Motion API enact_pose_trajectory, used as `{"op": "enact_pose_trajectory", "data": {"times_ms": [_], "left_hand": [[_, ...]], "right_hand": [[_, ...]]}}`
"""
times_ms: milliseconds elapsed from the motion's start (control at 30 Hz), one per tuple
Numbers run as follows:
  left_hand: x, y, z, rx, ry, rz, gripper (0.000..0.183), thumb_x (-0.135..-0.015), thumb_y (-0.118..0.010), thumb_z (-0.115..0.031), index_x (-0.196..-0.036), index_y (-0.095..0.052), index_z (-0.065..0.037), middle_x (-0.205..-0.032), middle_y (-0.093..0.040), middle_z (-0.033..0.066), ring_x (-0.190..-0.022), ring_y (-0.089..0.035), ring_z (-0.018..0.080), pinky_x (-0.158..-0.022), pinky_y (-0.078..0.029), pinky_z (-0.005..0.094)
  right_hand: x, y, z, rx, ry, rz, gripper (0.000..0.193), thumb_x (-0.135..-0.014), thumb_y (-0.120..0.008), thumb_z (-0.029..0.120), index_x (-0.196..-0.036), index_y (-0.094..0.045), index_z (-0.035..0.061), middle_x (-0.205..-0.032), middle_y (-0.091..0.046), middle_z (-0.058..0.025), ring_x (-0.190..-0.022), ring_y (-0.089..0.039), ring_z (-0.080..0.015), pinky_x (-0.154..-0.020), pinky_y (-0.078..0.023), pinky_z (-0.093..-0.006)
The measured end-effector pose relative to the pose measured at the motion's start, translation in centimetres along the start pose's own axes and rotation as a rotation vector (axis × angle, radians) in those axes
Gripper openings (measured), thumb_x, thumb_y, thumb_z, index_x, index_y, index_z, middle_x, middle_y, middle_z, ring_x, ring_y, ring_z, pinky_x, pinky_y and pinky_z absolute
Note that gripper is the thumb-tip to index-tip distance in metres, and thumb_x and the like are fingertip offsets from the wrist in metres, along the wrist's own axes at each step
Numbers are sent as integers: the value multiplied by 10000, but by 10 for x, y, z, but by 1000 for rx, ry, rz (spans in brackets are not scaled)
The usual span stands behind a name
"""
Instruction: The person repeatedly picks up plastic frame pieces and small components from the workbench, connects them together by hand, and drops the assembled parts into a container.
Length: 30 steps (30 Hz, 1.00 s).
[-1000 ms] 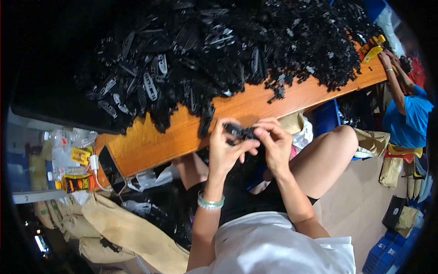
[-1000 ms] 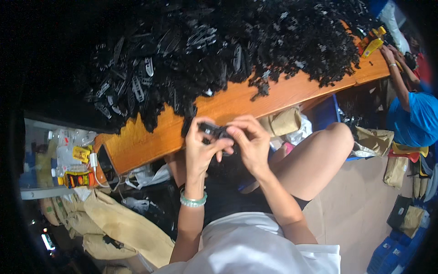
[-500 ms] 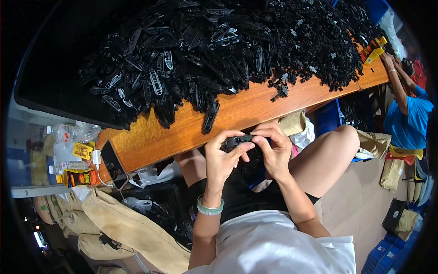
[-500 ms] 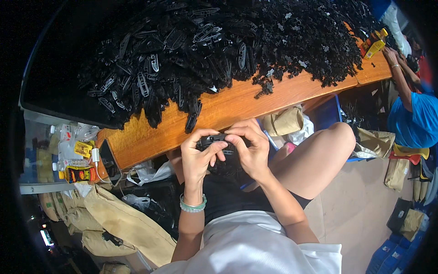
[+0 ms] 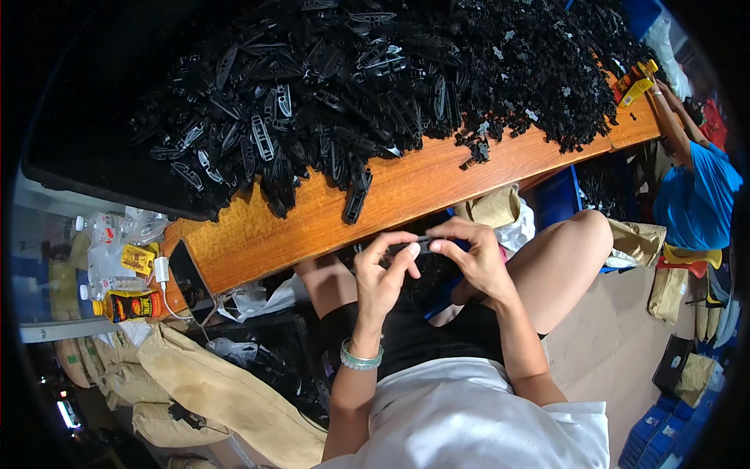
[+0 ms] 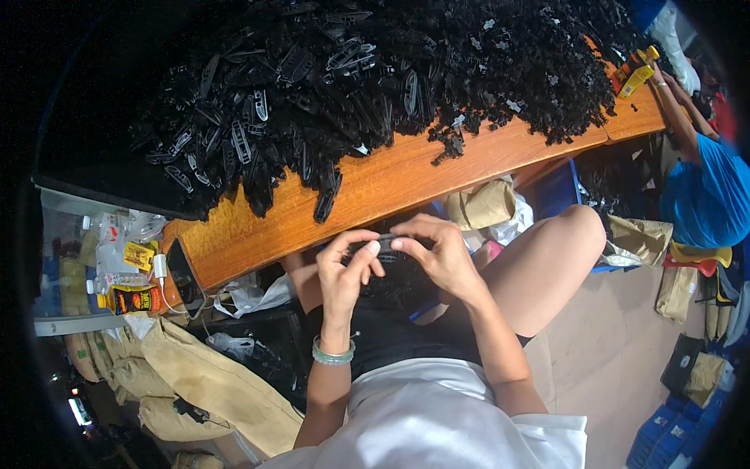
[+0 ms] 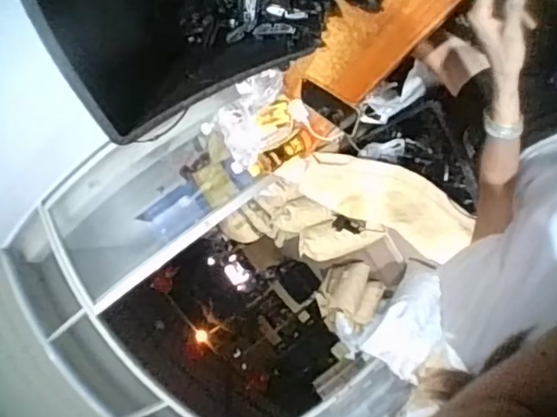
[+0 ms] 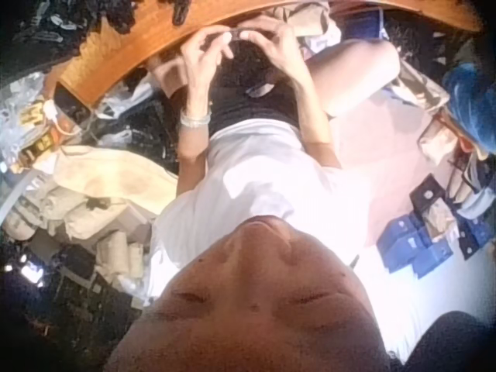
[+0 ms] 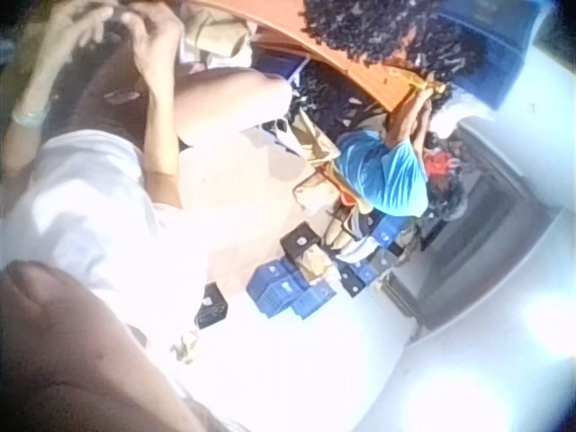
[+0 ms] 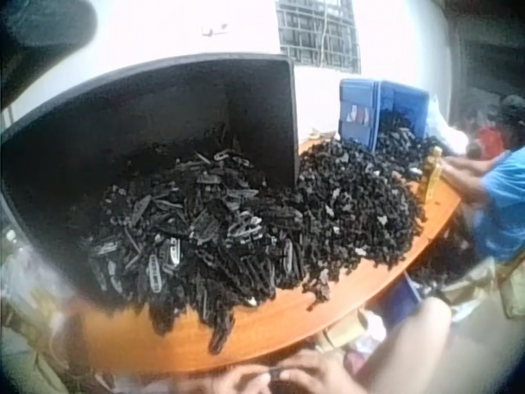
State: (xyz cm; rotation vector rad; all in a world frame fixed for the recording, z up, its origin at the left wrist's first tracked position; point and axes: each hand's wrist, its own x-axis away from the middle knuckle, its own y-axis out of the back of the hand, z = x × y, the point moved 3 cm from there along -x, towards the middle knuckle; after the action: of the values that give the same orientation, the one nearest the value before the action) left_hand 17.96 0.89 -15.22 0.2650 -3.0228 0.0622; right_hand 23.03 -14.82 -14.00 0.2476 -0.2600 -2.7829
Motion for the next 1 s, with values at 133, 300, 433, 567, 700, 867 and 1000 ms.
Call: {"op": "enact_pose_trajectory", "data": {"times_ms": [133,300,433,567,700,867,1000], "left_hand": [[7,2,6,-560,-526,-30,103,-814,-649,-75,-836,-660,25,-853,-654,99,-764,-622,197,-663,-479,285],[-10,14,-23,-787,-664,-478,161,-707,-728,-37,-765,-587,15,-749,-574,110,-704,-537,260,-657,-430,352],[-33,28,-31,-1018,-500,-575,259,-719,-736,-152,-874,-585,-9,-817,-570,126,-785,-567,323,-695,-444,420],[-35,31,-19,-1000,-356,-526,246,-725,-725,-136,-885,-591,-7,-827,-589,138,-775,-580,327,-688,-453,421],[-33,37,-18,-781,-324,-391,239,-796,-655,-121,-981,-537,-26,-776,-571,120,-613,-579,275,-576,-445,394],[-32,32,-3,-12,-18,-161,112,-911,-517,-69,-1010,-492,-24,-693,-518,34,-461,-503,74,-381,-346,195],[-27,23,5,395,126,39,99,-932,-486,-77,-1021,-503,-36,-788,-487,39,-510,-517,95,-392,-364,188]], "right_hand": [[-2,16,-18,209,144,89,93,-788,-650,61,-821,-638,-25,-825,-637,-114,-826,-591,-273,-748,-459,-352],[-41,46,-11,682,370,-446,286,-735,-617,-6,-1012,-644,60,-1008,-580,-117,-863,-540,-292,-762,-440,-371],[-61,40,-24,813,374,-410,266,-730,-605,-41,-948,-680,93,-1110,-581,-88,-960,-521,-285,-848,-424,-377],[-57,35,-31,812,482,-439,209,-709,-600,-10,-889,-671,66,-1089,-588,-96,-969,-520,-280,-809,-383,-375],[-53,22,-26,768,530,-437,247,-682,-621,-13,-915,-619,68,-1018,-596,-79,-938,-526,-265,-773,-372,-367],[-43,2,-29,379,463,-383,259,-667,-640,-72,-897,-573,27,-853,-576,-110,-783,-522,-302,-682,-407,-379],[-30,-18,-13,140,367,-390,177,-683,-707,-59,-799,-589,5,-793,-604,-108,-699,-578,-220,-630,-460,-304]]}}
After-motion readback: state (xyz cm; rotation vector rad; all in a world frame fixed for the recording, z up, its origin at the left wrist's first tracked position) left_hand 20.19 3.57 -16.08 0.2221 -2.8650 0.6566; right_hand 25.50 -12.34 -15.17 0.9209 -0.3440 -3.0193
